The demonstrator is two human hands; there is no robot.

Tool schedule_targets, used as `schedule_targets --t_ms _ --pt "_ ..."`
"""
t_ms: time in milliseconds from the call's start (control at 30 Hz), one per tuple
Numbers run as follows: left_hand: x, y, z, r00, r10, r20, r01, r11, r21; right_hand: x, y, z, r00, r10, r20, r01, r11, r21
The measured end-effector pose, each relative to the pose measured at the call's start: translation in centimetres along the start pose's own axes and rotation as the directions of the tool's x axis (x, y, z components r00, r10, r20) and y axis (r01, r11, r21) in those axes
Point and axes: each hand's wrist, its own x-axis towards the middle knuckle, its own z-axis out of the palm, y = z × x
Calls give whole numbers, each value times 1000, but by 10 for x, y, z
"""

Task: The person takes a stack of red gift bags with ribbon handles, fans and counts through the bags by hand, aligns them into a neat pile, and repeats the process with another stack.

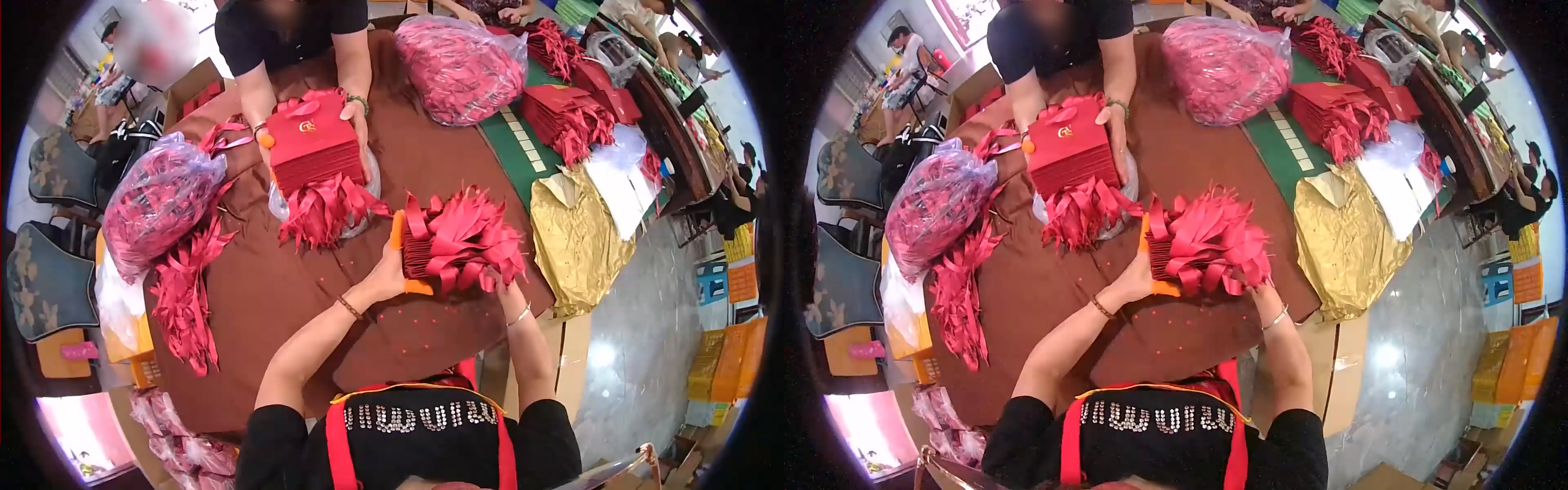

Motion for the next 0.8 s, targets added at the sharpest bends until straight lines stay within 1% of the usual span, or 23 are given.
schedule_targets --t_ms 33,67,100,167,200,233,267,300,333,367,400,433,467,500,533,567,600,633,667,700,733,767,800 --pt "-4 -4 -2 999 41 -18 -42 998 -48 6 -5 24 957 29 -287 -120 946 -303" --pt "-6 -6 -3 996 81 -34 -84 992 -95 9 -8 37 838 -39 -544 -306 792 -528" --pt "-3 8 1 989 131 -68 -144 964 -223 6 -5 28 834 -37 -551 -311 793 -524" --pt "4 22 10 988 139 -74 -151 966 -209 -2 0 6 903 -72 -425 -354 438 -826" --pt "7 24 15 984 157 -80 -170 968 -186 1 -4 18 902 -62 -427 -361 435 -825" --pt "10 22 19 977 174 -127 -203 940 -275 12 -13 43 863 5 -504 -362 702 -613" --pt "12 21 17 976 176 -131 -207 939 -276 17 -17 56 826 90 -556 -319 888 -330" --pt "12 19 17 965 216 -149 -240 957 -163 3 -8 38 930 -74 -359 -293 440 -849" --pt "10 18 18 954 254 -162 -265 963 -51 -6 -5 25 928 -70 -367 -301 439 -846" --pt "11 18 20 954 250 -163 -262 963 -56 -13 -3 15 925 -67 -373 -330 342 -880" --pt "12 20 21 952 257 -163 -279 951 -131 -16 -2 11 923 -66 -379 -354 240 -904" --pt "13 21 23 950 266 -161 -296 933 -204 -8 -8 32 922 -69 -382 -357 238 -903" --pt "12 19 24 951 269 -154 -297 932 -209 11 -18 74 861 -3 -508 -365 692 -622" --pt "10 16 26 960 219 -174 -256 939 -231 22 -23 99 808 115 -578 -258 951 -170" --pt "10 19 28 968 170 -187 -215 942 -258 16 -15 83 805 94 -586 -246 952 -184" --pt "10 24 27 965 182 -190 -210 968 -139 2 -3 53 811 128 -570 -249 958 -139" --pt "8 27 21 960 215 -181 -187 969 162 -7 0 37 817 153 -556 -248 964 -99" --pt "4 23 16 979 159 -123 -142 980 141 0 2 37 844 92 -529 -287 909 -302" --pt "3 18 11 993 102 -63 -94 987 127 13 6 37 869 41 -494 -316 814 -488" --pt "5 20 5 985 155 -81 -131 960 246 5 24 -6 883 60 -466 -357 731 -582" --pt "7 23 3 972 211 -100 -162 917 365 10 13 16 879 31 -476 -345 730 -590" --pt "12 25 9 944 259 -206 -213 951 223 13 1 40 948 19 -319 -254 649 -717" --pt "13 24 9 947 267 -178 -226 948 224 18 -6 58 988 25 -151 -139 557 -819"
